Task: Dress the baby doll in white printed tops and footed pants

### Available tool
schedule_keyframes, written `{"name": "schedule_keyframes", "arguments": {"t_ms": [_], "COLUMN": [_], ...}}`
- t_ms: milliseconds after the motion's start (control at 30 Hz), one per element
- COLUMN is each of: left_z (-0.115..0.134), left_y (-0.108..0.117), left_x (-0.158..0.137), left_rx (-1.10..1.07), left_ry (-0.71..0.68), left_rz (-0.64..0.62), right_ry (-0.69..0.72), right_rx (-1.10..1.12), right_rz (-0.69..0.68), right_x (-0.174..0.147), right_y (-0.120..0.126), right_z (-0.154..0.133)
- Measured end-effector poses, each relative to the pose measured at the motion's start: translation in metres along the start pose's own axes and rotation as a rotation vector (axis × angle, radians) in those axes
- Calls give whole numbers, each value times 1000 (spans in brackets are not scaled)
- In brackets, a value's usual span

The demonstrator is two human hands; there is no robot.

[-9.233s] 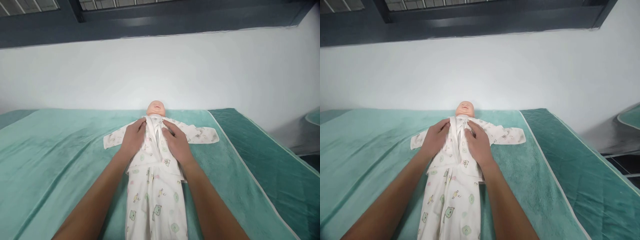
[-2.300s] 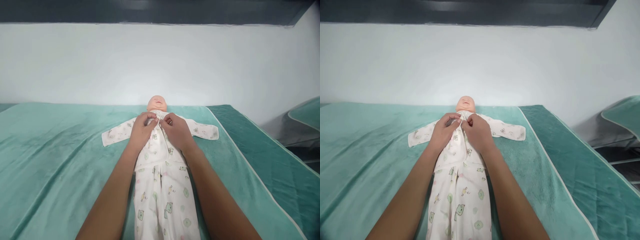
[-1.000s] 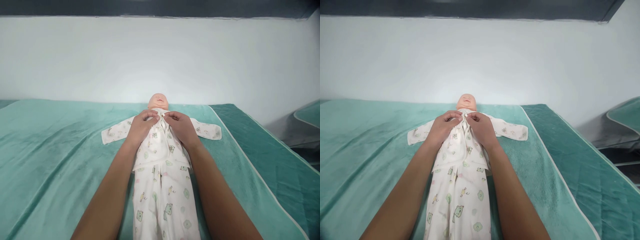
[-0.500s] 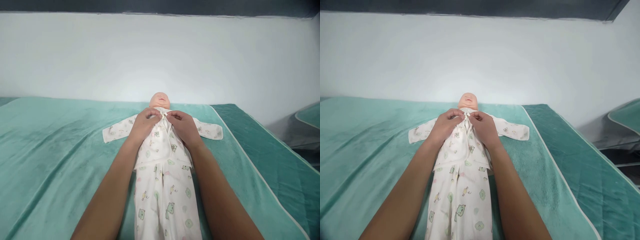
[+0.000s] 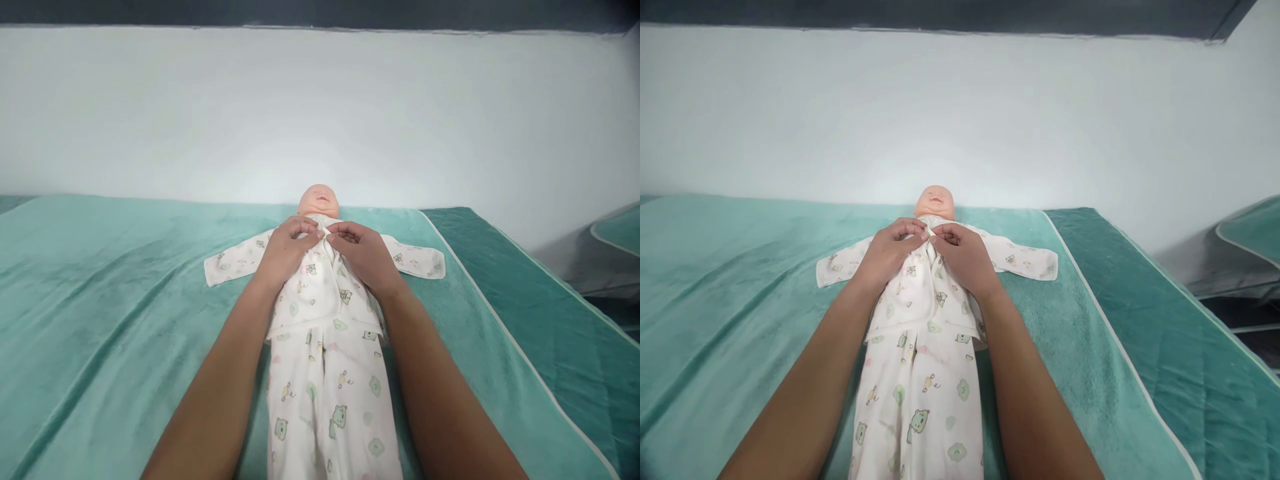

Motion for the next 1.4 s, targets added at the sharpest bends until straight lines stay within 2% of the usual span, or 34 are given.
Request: {"name": "schedule_keyframes", "arguments": {"t_ms": [367, 667, 900, 1100, 1300, 1400], "left_z": [8, 11, 16, 17, 13, 11], "left_y": [1, -1, -4, -3, -2, -4], "left_x": [-5, -9, -8, -8, -8, -10], "left_rx": [23, 19, 26, 0, 31, 56], "left_ry": [25, 170, 235, 181, 32, 48], "left_rz": [-27, -34, -19, 7, 55, 70], "right_ry": [-27, 4, -25, -97, -54, -72], "right_rx": [-196, -346, -308, -164, -168, -101], "right_rz": [6, -12, -28, -17, 18, 19], "right_x": [0, -5, -6, -5, -4, -4], "right_y": [-2, -6, -2, 6, 8, 10], "right_z": [-4, -15, -16, -9, -5, -1]}}
Point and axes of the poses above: each hand's wrist, its own x-axis towards the middle knuckle, its own y-axis out of the back of the hand, z = x × y, the point moved 3 cm from there along x, towards the middle knuckle, and after that the axes turned 2 degrees about x, right-handed, at the moved point
